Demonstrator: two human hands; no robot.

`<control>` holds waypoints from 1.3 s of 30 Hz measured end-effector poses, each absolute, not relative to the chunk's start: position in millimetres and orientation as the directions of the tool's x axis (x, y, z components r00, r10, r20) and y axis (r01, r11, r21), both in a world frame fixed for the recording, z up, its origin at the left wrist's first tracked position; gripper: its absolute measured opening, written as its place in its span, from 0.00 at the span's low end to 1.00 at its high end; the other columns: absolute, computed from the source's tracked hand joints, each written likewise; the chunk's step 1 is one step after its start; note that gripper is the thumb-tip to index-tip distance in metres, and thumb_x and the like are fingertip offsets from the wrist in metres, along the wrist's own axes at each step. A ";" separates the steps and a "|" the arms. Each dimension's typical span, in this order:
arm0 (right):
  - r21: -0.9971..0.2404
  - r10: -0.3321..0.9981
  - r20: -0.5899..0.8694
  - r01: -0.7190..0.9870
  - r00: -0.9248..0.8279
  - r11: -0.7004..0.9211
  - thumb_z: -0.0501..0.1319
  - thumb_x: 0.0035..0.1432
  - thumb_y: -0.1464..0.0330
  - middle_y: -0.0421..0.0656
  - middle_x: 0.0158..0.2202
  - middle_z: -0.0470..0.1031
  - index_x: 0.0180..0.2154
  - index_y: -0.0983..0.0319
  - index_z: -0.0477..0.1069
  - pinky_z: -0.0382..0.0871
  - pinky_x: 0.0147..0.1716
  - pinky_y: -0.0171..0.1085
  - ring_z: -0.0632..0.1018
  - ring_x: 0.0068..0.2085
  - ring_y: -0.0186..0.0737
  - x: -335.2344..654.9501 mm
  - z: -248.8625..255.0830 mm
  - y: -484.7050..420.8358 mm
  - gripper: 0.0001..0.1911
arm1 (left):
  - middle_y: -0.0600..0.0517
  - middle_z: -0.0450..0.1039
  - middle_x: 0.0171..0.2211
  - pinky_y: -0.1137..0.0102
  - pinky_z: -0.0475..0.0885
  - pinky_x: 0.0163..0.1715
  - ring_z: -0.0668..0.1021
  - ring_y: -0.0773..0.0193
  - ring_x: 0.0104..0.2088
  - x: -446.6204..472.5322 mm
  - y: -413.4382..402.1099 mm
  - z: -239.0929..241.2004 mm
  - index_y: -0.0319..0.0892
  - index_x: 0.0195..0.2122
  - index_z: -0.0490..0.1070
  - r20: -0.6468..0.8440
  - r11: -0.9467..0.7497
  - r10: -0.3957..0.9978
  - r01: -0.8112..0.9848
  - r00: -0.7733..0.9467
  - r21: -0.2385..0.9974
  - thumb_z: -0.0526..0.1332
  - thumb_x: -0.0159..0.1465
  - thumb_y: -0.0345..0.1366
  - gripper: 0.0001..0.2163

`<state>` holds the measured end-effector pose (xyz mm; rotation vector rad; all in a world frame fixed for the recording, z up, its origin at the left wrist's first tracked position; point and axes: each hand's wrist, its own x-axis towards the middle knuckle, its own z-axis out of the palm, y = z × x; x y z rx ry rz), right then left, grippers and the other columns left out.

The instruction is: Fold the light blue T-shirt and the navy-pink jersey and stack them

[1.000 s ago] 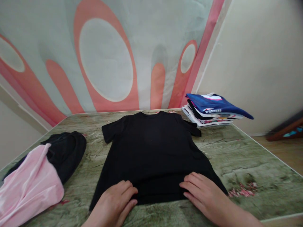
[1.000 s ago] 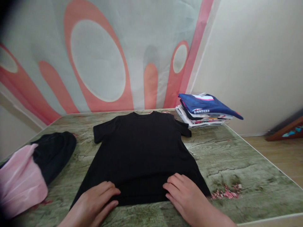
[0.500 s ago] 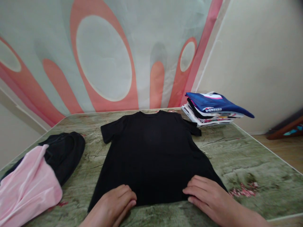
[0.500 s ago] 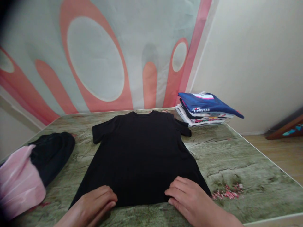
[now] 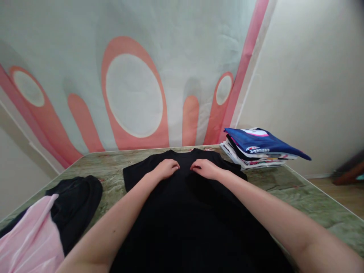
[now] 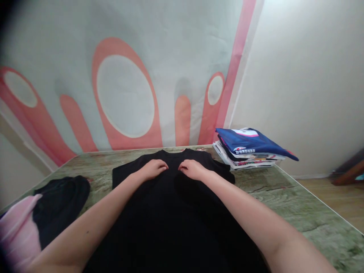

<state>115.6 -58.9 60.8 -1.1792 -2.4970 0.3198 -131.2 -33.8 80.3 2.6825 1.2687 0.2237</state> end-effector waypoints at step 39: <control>-0.027 0.228 0.290 0.230 -0.930 0.973 0.55 0.63 0.68 0.43 0.40 0.75 0.43 0.60 0.70 0.62 0.34 0.39 0.71 0.37 0.39 113.5 48.5 -196.3 0.08 | 0.48 0.53 0.66 0.44 0.48 0.61 0.54 0.51 0.66 -75.8 13.7 35.8 0.52 0.63 0.57 0.105 -0.627 0.779 0.772 0.619 0.102 0.47 0.71 0.43 0.20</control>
